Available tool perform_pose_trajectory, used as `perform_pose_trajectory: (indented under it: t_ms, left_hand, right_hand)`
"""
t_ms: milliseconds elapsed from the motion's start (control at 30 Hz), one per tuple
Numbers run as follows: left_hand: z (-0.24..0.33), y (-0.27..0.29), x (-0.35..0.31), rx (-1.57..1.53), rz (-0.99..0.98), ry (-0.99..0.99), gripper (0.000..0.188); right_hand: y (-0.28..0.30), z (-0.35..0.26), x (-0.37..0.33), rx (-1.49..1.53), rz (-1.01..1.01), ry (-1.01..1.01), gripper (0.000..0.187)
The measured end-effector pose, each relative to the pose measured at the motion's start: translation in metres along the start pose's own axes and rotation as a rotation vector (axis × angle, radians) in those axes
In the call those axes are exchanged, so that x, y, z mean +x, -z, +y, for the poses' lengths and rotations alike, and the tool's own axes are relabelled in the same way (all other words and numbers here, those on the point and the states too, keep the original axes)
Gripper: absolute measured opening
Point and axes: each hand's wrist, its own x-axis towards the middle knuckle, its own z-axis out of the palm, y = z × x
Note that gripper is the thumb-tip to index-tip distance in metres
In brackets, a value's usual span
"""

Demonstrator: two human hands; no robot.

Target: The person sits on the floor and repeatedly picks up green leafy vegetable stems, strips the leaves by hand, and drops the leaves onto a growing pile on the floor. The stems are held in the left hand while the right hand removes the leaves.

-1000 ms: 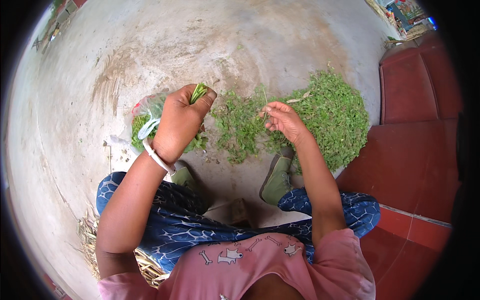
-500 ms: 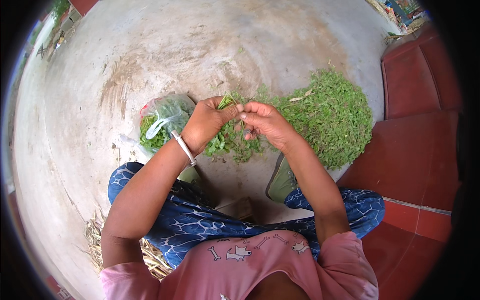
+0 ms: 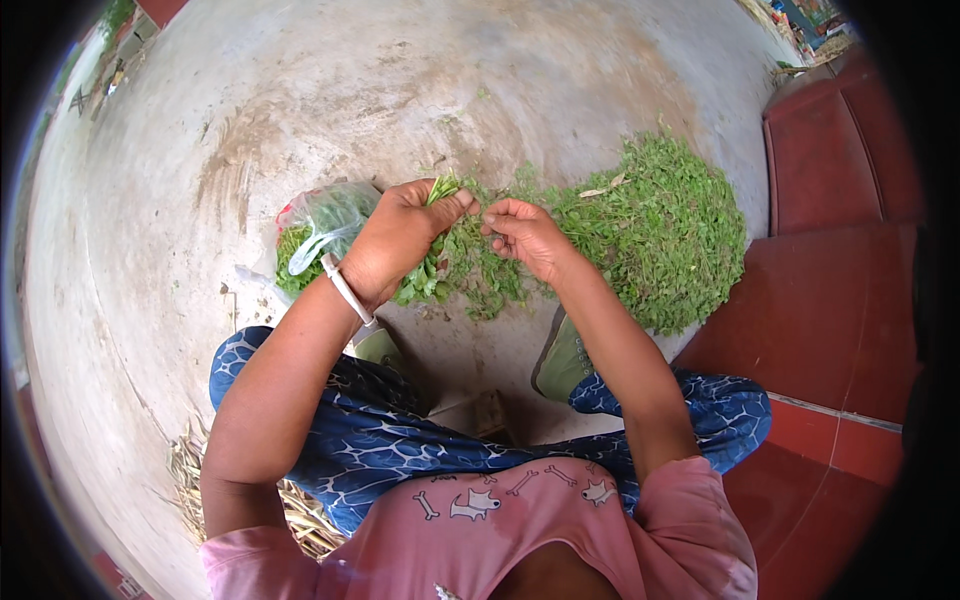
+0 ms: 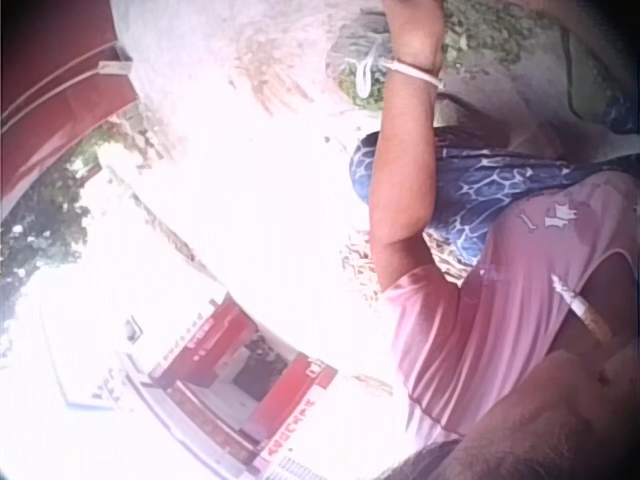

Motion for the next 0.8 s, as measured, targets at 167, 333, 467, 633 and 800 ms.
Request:
perform_pose_trajectory:
  t_ms: [167, 333, 467, 633, 800]
  left_hand:
    - [0.003, 0.016, 0.003, 0.066, -0.027, -0.069, 0.022]
    - [0.005, 0.015, -0.002, -0.059, 0.066, -0.145, 0.021]
    - [0.005, 0.022, 0.000, -0.118, 0.085, -0.172, 0.019]
    - [0.009, 0.015, 0.000, -0.143, 0.150, -0.166, 0.019]
    - [0.008, 0.013, -0.004, -0.020, 0.159, -0.150, 0.021]
  right_hand:
    - [0.027, 0.044, 0.022, -1.523, 0.468, 0.708, 0.036]
    - [0.059, 0.052, 0.012, -1.162, 0.378, 0.152, 0.039]
    - [0.058, 0.089, 0.004, -1.215, 0.288, -0.164, 0.041]
    - [0.040, 0.136, 0.024, -1.327, 0.422, -0.126, 0.032]
    - [0.045, 0.145, 0.039, -1.223, 0.210, -0.052, 0.027]
